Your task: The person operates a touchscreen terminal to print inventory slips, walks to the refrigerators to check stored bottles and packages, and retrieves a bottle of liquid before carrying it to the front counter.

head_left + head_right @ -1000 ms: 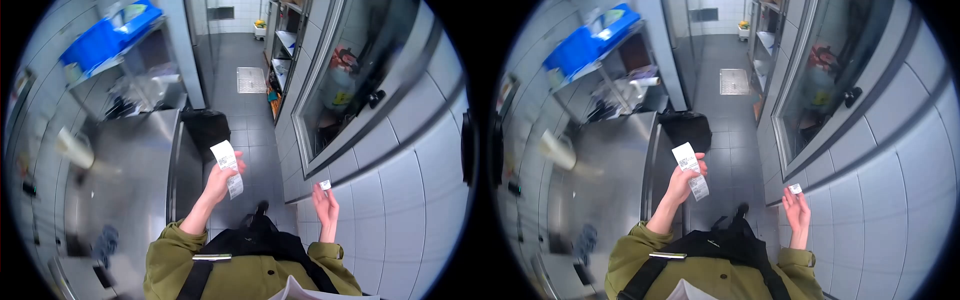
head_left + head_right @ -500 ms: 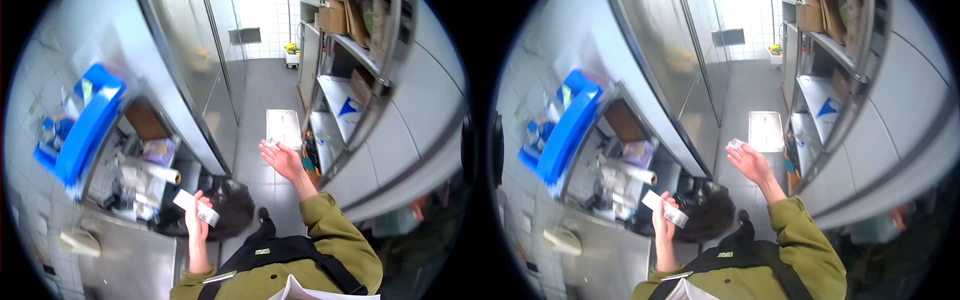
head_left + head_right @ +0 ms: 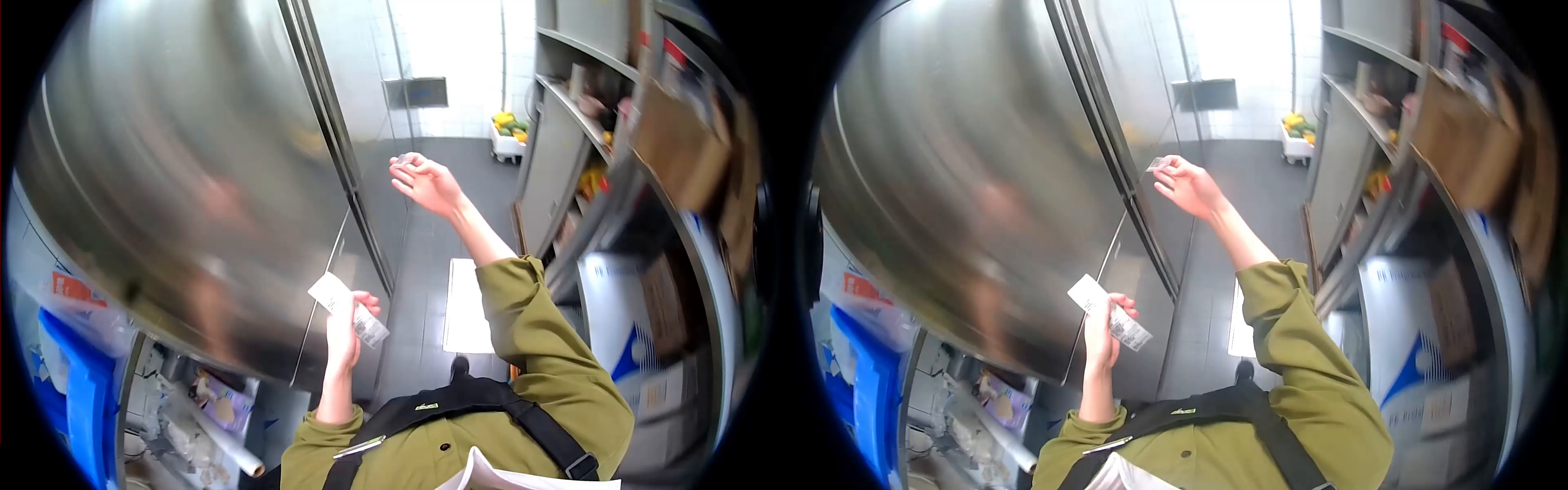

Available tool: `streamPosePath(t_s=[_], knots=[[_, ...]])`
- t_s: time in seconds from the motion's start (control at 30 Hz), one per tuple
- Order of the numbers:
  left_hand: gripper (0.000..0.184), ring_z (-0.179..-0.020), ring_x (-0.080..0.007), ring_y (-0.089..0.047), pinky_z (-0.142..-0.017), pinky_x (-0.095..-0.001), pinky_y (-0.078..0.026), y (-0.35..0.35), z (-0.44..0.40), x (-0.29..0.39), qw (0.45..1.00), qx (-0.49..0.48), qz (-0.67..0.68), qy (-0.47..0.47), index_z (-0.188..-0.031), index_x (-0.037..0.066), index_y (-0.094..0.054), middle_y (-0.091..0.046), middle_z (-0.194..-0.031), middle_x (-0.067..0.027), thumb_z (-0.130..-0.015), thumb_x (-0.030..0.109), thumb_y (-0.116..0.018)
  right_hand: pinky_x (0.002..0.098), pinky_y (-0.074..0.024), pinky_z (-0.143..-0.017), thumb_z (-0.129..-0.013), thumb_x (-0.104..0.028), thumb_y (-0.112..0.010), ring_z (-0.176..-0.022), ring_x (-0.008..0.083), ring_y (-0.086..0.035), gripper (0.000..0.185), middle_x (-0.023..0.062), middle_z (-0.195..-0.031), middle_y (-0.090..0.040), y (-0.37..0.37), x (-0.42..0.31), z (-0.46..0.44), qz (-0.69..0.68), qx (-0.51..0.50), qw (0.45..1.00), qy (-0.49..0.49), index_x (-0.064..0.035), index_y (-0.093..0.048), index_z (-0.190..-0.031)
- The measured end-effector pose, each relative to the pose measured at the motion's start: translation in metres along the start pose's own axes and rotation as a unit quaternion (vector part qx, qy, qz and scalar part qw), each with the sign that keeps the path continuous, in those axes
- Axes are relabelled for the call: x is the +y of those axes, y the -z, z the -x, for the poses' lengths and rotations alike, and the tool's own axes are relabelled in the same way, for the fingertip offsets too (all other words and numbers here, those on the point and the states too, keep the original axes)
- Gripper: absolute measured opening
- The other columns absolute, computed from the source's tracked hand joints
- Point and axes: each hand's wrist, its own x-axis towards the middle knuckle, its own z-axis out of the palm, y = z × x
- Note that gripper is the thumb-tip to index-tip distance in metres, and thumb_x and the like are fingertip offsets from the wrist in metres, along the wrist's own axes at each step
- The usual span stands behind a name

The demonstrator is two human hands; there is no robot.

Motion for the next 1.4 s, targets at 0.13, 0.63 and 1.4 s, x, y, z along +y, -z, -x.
streamPosePath(t_s=[0.13, 0.63, 1.4], knots=[[0.031, -0.086, -0.0210, -0.059, -0.078, -0.0333, -0.047, -0.012, -0.105, -0.024, 0.996, 0.074, -0.032, -0.039, -0.086, -0.003, -0.057, -0.058, -0.097, -0.0154, -0.092, 0.024, -0.043, 0.0291, -0.0318, -0.090, -0.074, -0.008, -0.052, -0.107, 0.0101, -0.042, 0.019, -0.0012, -0.109, -0.049, 0.090, -0.007, -0.138, 0.064, 0.017, 0.994, -0.084, -0.0120, -0.053, -0.092], [0.039, -0.086, -0.0115, -0.055, -0.102, -0.0335, -0.019, -0.060, -0.377, -0.018, 0.830, 0.260, -0.332, -0.365, -0.123, -0.008, -0.032, -0.026, -0.138, -0.0151, -0.088, 0.007, -0.040, 0.0301, -0.0239, -0.102, -0.083, -0.042, -0.055, -0.121, 0.0176, -0.036, 0.061, 0.0106, -0.132, -0.039, 0.237, -0.045, -0.221, 0.142, -0.154, 0.965, -0.159, -0.0029, -0.041, -0.127], [0.019, -0.104, -0.0221, -0.046, -0.095, -0.0339, -0.028, -0.103, -0.509, -0.022, 0.457, 0.747, -0.251, -0.413, -0.073, 0.005, -0.049, -0.050, -0.119, -0.0174, -0.088, 0.013, -0.042, 0.0267, -0.0469, -0.067, -0.078, -0.002, -0.054, -0.079, 0.0173, -0.057, 0.020, 0.0112, -0.092, -0.056, 0.408, -0.158, -0.483, 0.133, -0.145, 0.980, -0.015, 0.0017, -0.049, -0.098]])
